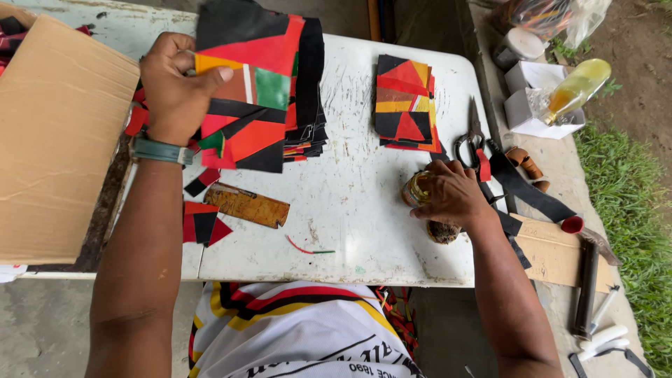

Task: The person holds a patchwork leather piece in one hand and applies adhesive from a small jar onto its surface, rubbing the adhesive over the material. They then place the finished piece onto a growing stack of similar patchwork pieces on the table and pick up the next piece to repeat the process.

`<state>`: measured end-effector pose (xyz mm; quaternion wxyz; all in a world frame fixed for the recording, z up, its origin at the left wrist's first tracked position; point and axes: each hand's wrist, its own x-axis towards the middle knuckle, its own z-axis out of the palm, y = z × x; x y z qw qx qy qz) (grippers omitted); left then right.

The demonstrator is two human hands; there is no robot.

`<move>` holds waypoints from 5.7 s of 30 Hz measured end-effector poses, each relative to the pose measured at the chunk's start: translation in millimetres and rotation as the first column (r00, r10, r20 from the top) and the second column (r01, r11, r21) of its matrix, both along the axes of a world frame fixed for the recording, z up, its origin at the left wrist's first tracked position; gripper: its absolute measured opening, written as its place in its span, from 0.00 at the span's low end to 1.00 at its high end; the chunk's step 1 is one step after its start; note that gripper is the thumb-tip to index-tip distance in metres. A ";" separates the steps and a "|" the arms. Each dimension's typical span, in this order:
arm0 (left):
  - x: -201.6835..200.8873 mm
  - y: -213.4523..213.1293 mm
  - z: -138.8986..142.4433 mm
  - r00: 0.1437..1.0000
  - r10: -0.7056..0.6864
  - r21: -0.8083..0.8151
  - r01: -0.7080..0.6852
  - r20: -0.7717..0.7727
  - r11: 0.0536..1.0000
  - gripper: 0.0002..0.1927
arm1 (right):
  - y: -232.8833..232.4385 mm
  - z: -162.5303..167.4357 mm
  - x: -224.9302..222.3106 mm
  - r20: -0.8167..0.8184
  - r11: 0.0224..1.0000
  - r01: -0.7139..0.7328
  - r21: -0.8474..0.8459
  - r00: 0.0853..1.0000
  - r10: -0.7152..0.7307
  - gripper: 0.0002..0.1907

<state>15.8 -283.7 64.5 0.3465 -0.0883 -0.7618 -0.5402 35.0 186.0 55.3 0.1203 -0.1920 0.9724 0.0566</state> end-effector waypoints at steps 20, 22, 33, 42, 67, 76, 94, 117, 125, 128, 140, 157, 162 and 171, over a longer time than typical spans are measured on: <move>89.7 146.6 -73.9 0.727 -0.627 0.284 0.561 0.279 0.777 0.20 | 24.3 25.9 77.9 -0.257 0.929 0.018 -0.369 0.959 -0.121 0.28; 87.8 149.6 -82.2 0.682 -0.597 0.303 0.515 0.423 0.802 0.17 | 23.7 28.3 80.2 -0.259 0.927 0.016 -0.375 0.958 -0.121 0.28; 89.5 157.7 -64.1 0.389 -0.921 0.836 0.496 0.027 0.234 0.18 | -12.9 36.4 115.0 -0.453 0.214 -0.437 -0.873 0.891 -0.027 0.24; 95.9 162.0 -59.1 0.364 -0.924 0.820 0.491 0.113 0.294 0.19 | -26.5 51.0 105.0 -0.622 0.484 -0.502 -0.717 0.774 -0.119 0.27; 90.1 167.3 -83.9 0.328 -0.943 0.897 0.403 0.047 0.185 0.20 | -31.1 49.6 125.0 -0.580 0.439 -0.535 -0.721 0.814 0.040 0.32; 91.8 176.2 -93.0 0.324 -0.946 0.937 0.326 0.018 0.129 0.21 | -38.3 41.2 119.7 -0.699 0.659 -0.526 -0.537 0.715 0.002 0.29; 84.0 180.2 -106.3 0.357 -0.932 0.947 0.273 0.065 0.171 0.20 | -44.8 51.4 125.8 -0.731 0.655 -0.575 -0.490 0.680 0.050 0.26; 81.1 186.3 -109.6 0.381 -0.922 0.938 0.291 0.065 0.187 0.21 | -41.2 49.5 135.3 -0.582 0.422 -0.588 -0.691 0.798 0.159 0.29; 81.0 185.7 -108.5 0.400 -0.916 0.953 0.276 0.007 0.128 0.21 | -56.2 33.0 151.1 -0.659 0.649 -0.488 -0.583 0.752 -0.027 0.31; 80.6 187.3 -110.3 0.419 -0.908 0.947 0.279 0.028 0.158 0.20 | -57.1 35.6 142.1 -0.675 0.739 -0.417 -0.529 0.734 -0.069 0.31; 75.8 180.8 -78.6 0.566 -0.821 0.768 0.490 0.079 0.412 0.20 | -63.0 12.2 152.9 -0.040 -0.064 -0.046 -0.997 0.996 -0.085 0.42; 109.7 174.1 -123.4 0.485 -0.871 0.844 0.431 0.081 0.319 0.14 | 18.4 26.8 76.1 -0.414 0.942 0.009 -0.337 0.897 -0.157 0.36; 106.0 179.0 -114.9 0.458 -0.879 0.901 0.316 0.130 0.298 0.18 | 14.3 8.2 38.7 -0.198 0.985 0.033 -0.172 0.978 -0.067 0.32; 96.8 180.9 -96.3 0.422 -0.905 0.926 0.318 0.054 0.204 0.19 | 11.9 13.8 23.1 -0.140 0.983 -0.003 -0.183 0.990 -0.023 0.23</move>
